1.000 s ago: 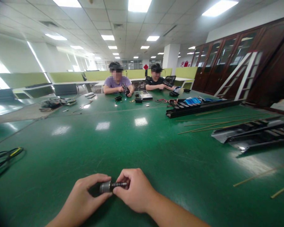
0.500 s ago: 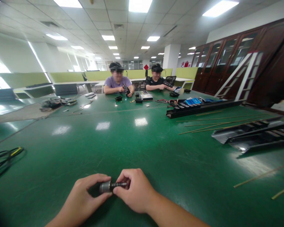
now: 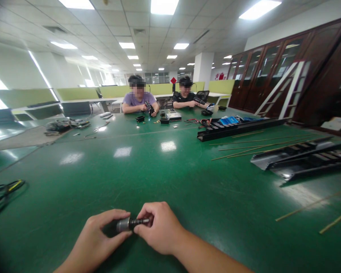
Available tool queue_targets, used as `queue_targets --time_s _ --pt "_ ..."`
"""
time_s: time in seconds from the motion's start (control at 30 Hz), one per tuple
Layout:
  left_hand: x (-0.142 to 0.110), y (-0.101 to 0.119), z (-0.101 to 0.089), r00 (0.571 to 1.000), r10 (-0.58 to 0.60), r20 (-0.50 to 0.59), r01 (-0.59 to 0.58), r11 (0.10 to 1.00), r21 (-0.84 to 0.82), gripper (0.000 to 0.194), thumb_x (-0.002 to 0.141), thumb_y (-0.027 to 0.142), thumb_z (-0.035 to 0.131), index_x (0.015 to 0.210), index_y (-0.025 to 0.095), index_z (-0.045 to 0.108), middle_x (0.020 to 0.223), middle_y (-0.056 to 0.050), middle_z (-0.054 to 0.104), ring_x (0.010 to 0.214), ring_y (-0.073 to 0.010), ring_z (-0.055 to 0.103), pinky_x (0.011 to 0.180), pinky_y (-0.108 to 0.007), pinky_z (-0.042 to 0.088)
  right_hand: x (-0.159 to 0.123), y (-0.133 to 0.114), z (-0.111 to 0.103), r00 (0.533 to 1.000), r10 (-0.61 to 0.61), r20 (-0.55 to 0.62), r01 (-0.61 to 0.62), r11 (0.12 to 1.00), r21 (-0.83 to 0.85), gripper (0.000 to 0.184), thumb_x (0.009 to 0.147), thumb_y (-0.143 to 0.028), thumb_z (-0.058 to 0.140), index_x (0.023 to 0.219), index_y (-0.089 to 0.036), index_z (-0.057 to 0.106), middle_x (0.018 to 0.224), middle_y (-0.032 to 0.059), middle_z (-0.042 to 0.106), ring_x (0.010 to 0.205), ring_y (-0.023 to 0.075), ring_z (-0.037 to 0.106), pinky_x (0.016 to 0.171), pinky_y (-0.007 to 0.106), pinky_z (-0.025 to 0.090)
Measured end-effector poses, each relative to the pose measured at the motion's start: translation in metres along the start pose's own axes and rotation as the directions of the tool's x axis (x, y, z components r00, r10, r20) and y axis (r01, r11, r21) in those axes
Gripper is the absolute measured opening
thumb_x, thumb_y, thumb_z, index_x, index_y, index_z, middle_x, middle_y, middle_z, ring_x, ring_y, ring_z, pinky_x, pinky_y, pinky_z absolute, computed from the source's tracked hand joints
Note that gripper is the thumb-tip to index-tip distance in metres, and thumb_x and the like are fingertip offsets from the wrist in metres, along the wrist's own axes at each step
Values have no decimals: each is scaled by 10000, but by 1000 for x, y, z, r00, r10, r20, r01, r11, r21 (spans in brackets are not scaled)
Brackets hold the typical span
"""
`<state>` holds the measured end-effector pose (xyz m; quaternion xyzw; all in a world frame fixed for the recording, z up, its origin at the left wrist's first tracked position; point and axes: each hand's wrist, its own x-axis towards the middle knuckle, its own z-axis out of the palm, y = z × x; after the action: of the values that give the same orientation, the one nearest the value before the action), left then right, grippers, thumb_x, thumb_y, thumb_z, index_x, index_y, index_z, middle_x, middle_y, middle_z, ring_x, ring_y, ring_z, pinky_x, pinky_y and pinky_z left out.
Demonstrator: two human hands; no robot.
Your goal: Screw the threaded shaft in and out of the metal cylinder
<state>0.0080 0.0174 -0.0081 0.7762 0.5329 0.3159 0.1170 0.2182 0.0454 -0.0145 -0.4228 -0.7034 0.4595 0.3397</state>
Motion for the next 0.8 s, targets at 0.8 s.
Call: queue_targets --time_s 0.8 --pt "0 -2 0 1000 -23 15 24 999 -28 264 688 264 811 943 293 750 911 30 773 847 -193 739 792 -268 593 -1 1 0 1000 -11 2 12 1000 -24 68 692 -157 697 758 -166 686 627 -38 602 555 98 501 522 198 349"
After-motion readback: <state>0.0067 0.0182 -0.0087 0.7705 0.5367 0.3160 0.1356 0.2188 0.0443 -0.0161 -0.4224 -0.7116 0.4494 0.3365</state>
